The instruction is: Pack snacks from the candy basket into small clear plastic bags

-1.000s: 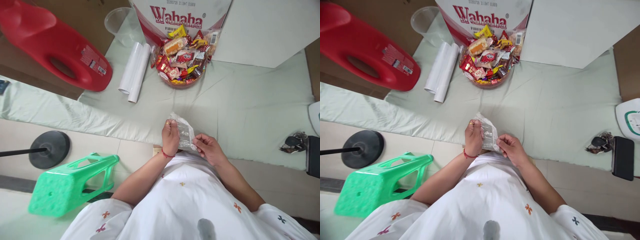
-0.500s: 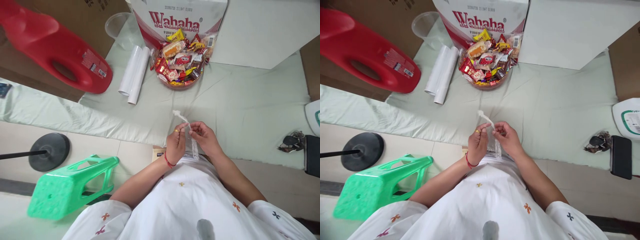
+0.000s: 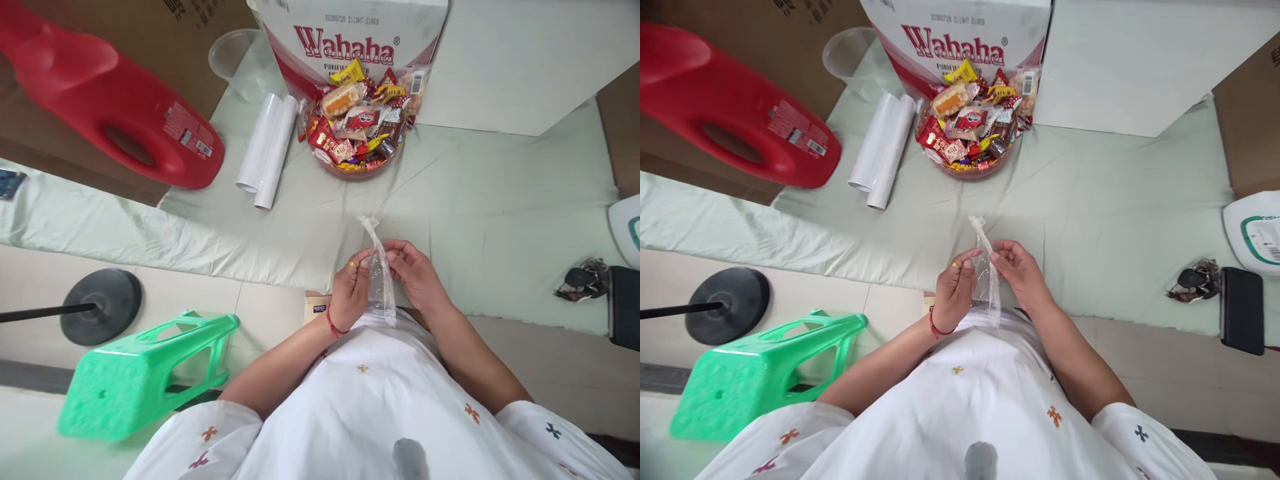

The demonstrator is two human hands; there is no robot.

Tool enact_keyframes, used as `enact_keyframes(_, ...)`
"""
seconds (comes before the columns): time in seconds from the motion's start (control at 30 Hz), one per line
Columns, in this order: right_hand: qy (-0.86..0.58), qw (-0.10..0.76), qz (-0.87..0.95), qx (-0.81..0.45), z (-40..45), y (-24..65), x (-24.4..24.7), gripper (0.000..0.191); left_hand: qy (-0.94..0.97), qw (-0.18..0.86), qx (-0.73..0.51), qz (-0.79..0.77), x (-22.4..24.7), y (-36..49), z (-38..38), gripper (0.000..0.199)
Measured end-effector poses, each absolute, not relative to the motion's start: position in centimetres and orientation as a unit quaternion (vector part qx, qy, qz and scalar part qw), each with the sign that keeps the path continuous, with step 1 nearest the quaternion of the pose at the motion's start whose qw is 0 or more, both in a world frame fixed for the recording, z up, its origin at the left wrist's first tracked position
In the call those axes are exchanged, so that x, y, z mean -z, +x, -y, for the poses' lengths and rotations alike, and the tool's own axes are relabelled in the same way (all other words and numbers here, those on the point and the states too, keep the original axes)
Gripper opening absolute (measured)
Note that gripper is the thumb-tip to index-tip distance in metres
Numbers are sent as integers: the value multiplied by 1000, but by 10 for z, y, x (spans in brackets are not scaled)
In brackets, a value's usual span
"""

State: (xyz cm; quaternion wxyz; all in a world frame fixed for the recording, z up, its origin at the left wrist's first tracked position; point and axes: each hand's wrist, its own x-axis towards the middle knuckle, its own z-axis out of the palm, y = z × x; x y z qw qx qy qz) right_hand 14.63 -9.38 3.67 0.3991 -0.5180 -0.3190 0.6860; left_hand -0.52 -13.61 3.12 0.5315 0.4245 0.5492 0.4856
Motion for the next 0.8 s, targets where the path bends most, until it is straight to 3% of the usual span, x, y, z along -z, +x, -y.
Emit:
enact_keyframes(0.17,-520,438,245,-691,88,143,-31,42,391,558,-492,-542,-20,-4,146,49)
enact_keyframes(0.3,-547,468,289,-631,94,147,-30,34,302,545,-503,-598,-13,-11,145,52)
enact_keyframes(0.53,-600,422,511,-448,115,152,-48,21,474,434,-445,-623,-32,-5,131,100)
enact_keyframes(0.57,-597,416,531,-434,117,151,-50,21,475,417,-453,-629,-34,-2,127,93)
enact_keyframes(0.67,-581,411,534,-456,121,151,-49,21,431,427,-485,-630,-34,2,112,46)
enact_keyframes(0.8,-560,425,377,-603,118,160,-36,33,348,502,-525,-593,-28,-3,98,52)
